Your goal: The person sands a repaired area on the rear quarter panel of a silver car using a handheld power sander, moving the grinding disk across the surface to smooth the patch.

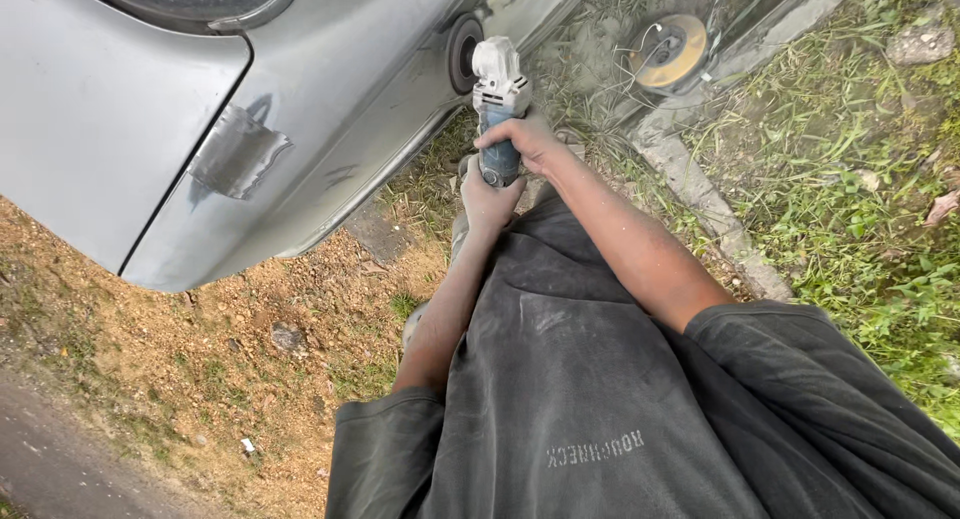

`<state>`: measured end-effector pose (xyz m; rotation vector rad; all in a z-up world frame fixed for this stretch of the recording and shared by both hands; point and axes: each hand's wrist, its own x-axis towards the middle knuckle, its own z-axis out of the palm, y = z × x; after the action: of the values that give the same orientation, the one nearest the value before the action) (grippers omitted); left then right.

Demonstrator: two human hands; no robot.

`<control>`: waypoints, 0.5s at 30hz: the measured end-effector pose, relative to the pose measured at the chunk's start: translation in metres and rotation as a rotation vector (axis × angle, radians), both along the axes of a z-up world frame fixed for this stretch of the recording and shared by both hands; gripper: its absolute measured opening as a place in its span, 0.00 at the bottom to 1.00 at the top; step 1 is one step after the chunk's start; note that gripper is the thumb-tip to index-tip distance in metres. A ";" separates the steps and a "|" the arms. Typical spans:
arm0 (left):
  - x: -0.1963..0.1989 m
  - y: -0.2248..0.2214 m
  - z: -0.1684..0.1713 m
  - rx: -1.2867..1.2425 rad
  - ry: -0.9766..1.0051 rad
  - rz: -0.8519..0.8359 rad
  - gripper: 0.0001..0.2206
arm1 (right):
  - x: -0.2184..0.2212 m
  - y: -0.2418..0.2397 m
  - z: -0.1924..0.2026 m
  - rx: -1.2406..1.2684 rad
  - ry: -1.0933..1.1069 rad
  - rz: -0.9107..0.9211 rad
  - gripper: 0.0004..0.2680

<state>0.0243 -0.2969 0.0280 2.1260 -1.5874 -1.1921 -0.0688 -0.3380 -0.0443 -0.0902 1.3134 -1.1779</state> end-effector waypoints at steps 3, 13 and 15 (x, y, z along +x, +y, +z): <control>-0.001 0.000 -0.002 -0.013 0.010 -0.005 0.24 | -0.011 -0.003 0.036 0.046 0.023 0.007 0.20; 0.001 0.000 -0.010 -0.007 -0.018 -0.007 0.26 | -0.012 -0.005 0.039 0.054 -0.033 -0.006 0.18; 0.000 -0.005 0.004 -0.024 -0.026 -0.029 0.26 | -0.014 -0.007 0.049 0.059 -0.055 -0.050 0.17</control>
<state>0.0238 -0.3023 0.0320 2.1188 -1.6409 -1.1533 -0.0831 -0.3449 0.0042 0.0180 1.3068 -1.1752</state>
